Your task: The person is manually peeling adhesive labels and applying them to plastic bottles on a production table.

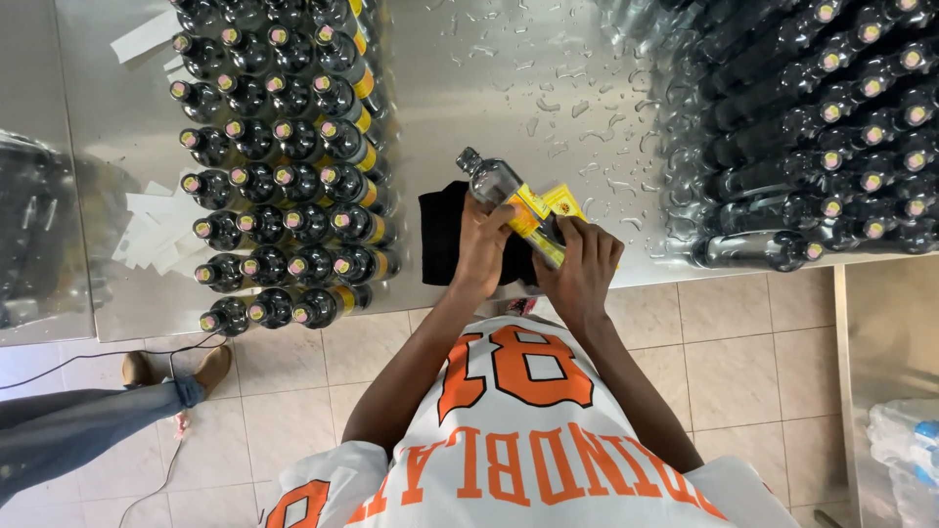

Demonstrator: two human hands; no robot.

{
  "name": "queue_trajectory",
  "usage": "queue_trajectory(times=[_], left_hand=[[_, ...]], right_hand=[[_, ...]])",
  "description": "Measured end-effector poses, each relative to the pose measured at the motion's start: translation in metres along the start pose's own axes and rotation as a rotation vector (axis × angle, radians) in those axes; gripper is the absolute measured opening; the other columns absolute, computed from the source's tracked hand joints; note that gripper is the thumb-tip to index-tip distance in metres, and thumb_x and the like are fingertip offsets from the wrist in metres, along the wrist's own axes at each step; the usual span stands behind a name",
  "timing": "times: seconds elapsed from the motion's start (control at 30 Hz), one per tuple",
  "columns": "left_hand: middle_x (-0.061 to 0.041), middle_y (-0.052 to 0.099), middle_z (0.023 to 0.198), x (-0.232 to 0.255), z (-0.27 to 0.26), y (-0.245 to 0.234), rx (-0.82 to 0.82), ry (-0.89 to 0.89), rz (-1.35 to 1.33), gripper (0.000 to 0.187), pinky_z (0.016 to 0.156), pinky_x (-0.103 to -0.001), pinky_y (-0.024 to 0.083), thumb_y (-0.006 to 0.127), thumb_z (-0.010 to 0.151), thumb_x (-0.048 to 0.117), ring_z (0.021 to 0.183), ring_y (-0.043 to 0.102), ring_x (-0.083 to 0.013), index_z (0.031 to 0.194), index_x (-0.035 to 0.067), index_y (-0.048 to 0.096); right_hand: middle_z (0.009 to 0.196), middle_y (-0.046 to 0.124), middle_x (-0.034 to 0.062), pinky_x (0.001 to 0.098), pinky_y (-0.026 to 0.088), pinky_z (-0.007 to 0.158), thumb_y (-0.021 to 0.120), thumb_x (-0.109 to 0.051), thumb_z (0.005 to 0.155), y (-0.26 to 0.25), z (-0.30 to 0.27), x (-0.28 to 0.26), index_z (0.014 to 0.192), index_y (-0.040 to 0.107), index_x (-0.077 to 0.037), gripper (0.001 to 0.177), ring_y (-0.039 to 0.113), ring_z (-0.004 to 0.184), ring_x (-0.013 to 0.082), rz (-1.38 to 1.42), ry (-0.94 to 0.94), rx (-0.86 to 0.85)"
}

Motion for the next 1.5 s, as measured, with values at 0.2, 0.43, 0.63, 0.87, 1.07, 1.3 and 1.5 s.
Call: queue_trajectory(times=[0.2,0.43,0.63,0.87,1.07,1.3,1.5], left_hand=[[-0.007,0.054,0.130,0.000,-0.006,0.018,0.007,0.036,0.041,0.063,0.106,-0.045,0.052,0.083,0.094,0.013,0.122,0.052,-0.0177,0.148,0.009,0.051],[-0.014,0.051,0.127,0.015,-0.007,0.032,0.063,0.021,-0.016,0.075,0.105,-0.052,0.048,0.091,0.088,0.014,0.116,0.051,-0.0211,0.146,0.004,0.045],[-0.015,0.053,0.130,0.004,0.003,0.018,0.228,0.061,-0.073,0.088,0.108,-0.048,0.048,0.091,0.088,0.021,0.124,0.055,-0.0232,0.155,0.001,0.038],[-0.015,0.065,0.132,-0.030,-0.002,0.033,0.286,0.031,0.030,0.085,0.104,-0.047,0.055,0.094,0.085,0.021,0.124,0.063,-0.0213,0.154,0.007,0.045],[-0.015,0.069,0.126,-0.035,-0.013,0.014,0.229,0.169,0.130,0.094,0.092,-0.045,0.059,0.102,0.073,0.014,0.118,0.068,-0.0223,0.151,0.004,0.050],[-0.008,0.071,0.135,-0.050,-0.075,-0.092,0.366,0.439,0.589,0.080,0.100,-0.039,0.059,0.101,0.079,0.018,0.125,0.067,-0.0249,0.148,0.013,0.062],[-0.016,0.063,0.152,-0.043,-0.131,-0.159,0.703,0.322,0.832,0.095,0.115,-0.059,0.054,0.099,0.079,0.023,0.140,0.060,-0.0434,0.161,0.022,0.051]], right_hand=[[0.114,0.070,0.0099,0.0439,0.042,0.090,0.100,-0.034,0.082,0.005,0.007,0.008,0.128,0.069,-0.008,0.061,0.063,0.102,0.0286,0.002,-0.035,0.036],[0.116,0.069,0.0105,0.0441,0.042,0.089,0.098,-0.028,0.083,0.000,0.017,0.012,0.128,0.069,-0.008,0.057,0.062,0.101,0.0288,0.002,-0.094,0.024],[0.118,0.070,0.0108,0.0472,0.042,0.089,0.100,-0.025,0.079,0.009,0.008,0.026,0.132,0.070,-0.010,0.062,0.062,0.102,0.0303,0.058,-0.138,-0.011],[0.118,0.071,0.0116,0.0470,0.043,0.090,0.102,-0.031,0.083,0.018,0.017,0.031,0.128,0.072,-0.007,0.059,0.061,0.101,0.0307,0.185,-0.147,-0.004],[0.120,0.069,0.0124,0.0459,0.040,0.086,0.092,-0.014,0.091,0.028,0.024,0.014,0.132,0.065,-0.006,0.050,0.059,0.097,0.0325,0.450,-0.074,-0.026],[0.132,0.059,0.0184,0.0502,0.046,0.106,0.093,-0.013,0.077,0.082,-0.035,-0.023,0.130,0.060,-0.002,0.064,0.058,0.122,0.0413,0.896,-0.157,-0.400],[0.132,0.067,0.0174,0.0502,0.059,0.098,0.095,-0.017,0.078,0.124,-0.090,-0.092,0.136,0.065,-0.007,0.066,0.071,0.117,0.0418,0.988,-0.170,-0.873]])
Point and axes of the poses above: each hand's wrist, its own z-axis towards the middle knuckle, its own y-axis out of the palm, x = y × z, the point moved 2 cm from there along z, towards the middle knuckle
